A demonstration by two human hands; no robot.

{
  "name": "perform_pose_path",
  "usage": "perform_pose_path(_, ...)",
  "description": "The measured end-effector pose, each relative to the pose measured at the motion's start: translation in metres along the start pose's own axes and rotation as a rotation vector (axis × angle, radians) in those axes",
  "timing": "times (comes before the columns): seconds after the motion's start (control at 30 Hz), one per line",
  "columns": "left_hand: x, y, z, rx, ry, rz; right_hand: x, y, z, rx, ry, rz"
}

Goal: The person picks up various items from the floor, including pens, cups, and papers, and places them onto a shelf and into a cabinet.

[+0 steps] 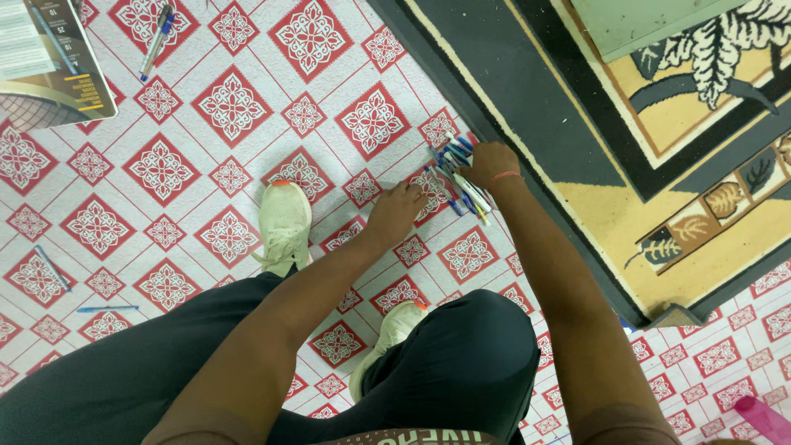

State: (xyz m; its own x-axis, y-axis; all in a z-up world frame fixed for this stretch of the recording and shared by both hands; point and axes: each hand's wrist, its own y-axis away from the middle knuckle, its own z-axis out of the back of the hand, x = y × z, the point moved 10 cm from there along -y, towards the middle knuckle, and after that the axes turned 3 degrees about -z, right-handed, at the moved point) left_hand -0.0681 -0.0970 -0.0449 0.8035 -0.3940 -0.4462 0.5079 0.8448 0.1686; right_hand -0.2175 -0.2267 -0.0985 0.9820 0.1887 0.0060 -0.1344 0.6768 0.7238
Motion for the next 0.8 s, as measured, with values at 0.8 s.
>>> perform_pose_path(0.8, 0.314, -0.133, 0.169, -0.454, 0.01, 0.402, 0.118, 0.034, 0.096, -0.565, -0.064, 0.56)
